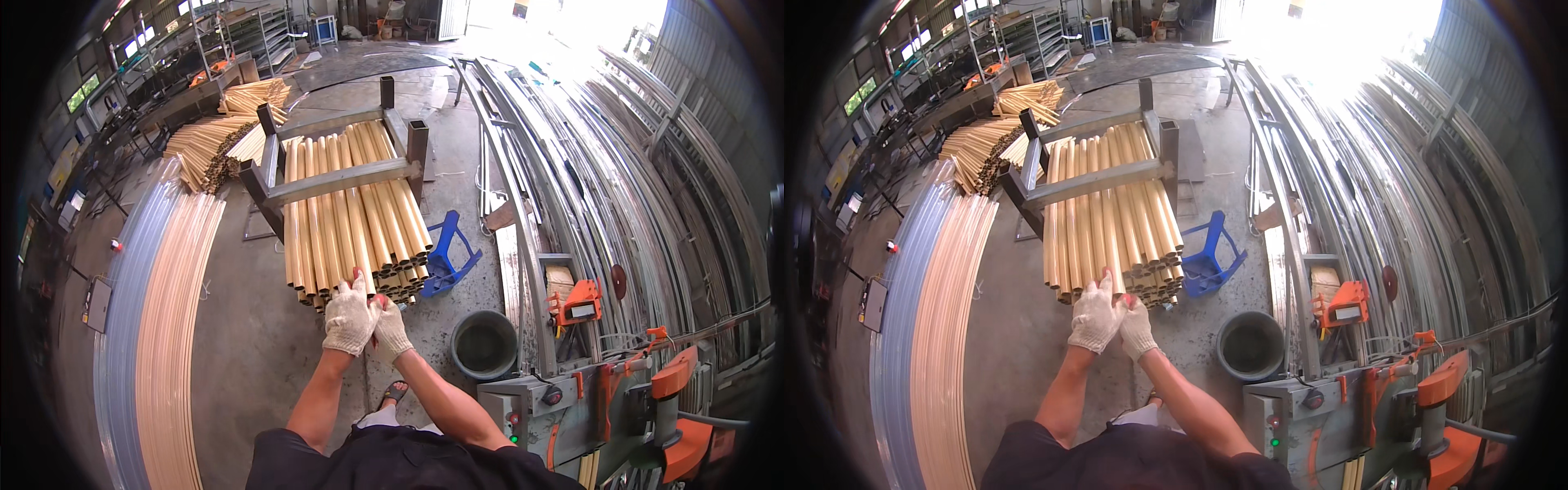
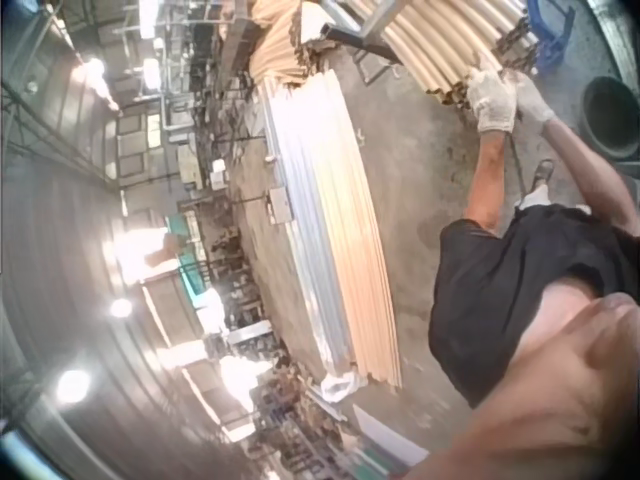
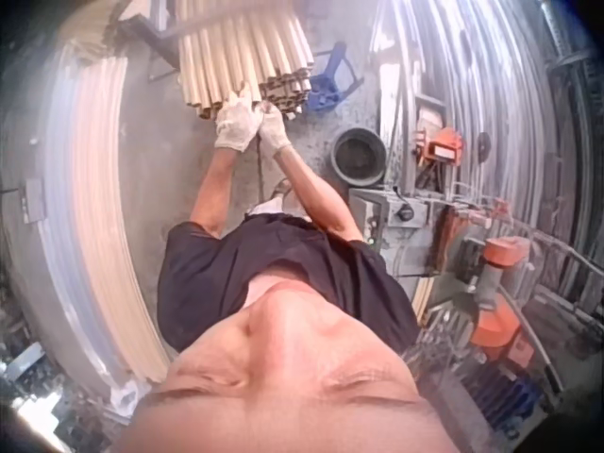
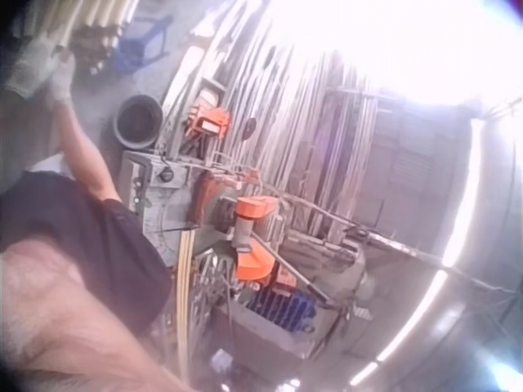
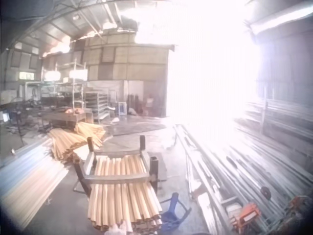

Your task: The person picks up several long metal pipes from a stack and places them into a circular saw machine to cut them to length.

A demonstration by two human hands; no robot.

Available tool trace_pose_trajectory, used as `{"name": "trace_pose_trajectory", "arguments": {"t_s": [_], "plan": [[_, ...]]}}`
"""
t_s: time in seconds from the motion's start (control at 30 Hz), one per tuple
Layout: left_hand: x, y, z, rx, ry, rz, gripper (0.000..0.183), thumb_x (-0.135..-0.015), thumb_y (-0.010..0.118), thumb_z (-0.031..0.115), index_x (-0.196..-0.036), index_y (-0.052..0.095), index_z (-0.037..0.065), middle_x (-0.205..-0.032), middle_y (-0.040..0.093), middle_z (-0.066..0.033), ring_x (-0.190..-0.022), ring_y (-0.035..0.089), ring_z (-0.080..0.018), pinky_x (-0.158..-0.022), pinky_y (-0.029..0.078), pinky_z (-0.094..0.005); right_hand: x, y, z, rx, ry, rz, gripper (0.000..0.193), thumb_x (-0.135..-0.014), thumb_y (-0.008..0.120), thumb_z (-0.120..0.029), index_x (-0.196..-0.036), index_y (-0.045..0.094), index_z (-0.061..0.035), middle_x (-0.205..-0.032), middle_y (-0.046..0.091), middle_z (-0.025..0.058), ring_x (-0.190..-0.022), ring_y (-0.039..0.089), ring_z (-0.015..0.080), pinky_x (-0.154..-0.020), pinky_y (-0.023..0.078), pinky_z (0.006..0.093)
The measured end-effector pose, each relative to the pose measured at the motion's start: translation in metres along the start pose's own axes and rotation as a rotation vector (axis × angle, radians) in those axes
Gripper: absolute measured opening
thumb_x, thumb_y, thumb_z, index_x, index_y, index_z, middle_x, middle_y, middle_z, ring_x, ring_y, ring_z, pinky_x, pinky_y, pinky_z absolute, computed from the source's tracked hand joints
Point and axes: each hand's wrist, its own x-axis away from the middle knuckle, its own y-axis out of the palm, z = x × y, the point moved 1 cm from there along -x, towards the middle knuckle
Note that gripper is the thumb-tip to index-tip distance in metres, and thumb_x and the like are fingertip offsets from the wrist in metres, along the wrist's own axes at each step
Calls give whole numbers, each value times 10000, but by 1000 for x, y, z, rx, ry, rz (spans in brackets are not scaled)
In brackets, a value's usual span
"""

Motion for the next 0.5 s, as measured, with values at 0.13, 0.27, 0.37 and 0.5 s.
{"name": "trace_pose_trajectory", "arguments": {"t_s": [0.13,0.27,0.37,0.5], "plan": [[-39,-2,-3,65,-19,31,566,-839,719,240,-1345,577,32,-1205,622,-241,-1075,627,-395,-924,526,-449,-29,17,-5,8,17,43,245,-1052,510,-228,-993,651,-36,-846,659,25,-730,595,92,-613,483,276],[-58,6,-20,151,46,118,485,-828,716,165,-1283,626,23,-1208,635,-211,-1096,601,-381,-957,500,-445,-46,21,-18,42,181,50,214,-1007,605,-261,-965,633,-53,-778,669,23,-634,632,108,-534,516,290],[-51,25,-45,171,152,168,472,-834,712,195,-1285,639,75,-1282,621,-152,-1189,570,-360,-1040,439,-486,-47,3,-9,2,216,-63,218,-965,657,-170,-1101,617,-3,-927,697,78,-766,682,134,-654,572,285],[-39,28,-81,109,424,103,602,-875,705,314,-1418,539,116,-1508,462,-151,-1412,390,-362,-1200,206,-539,-33,-3,2,-31,114,-89,344,-902,630,7,-1235,569,72,-1062,697,130,-938,698,200,-837,579,299]]}}
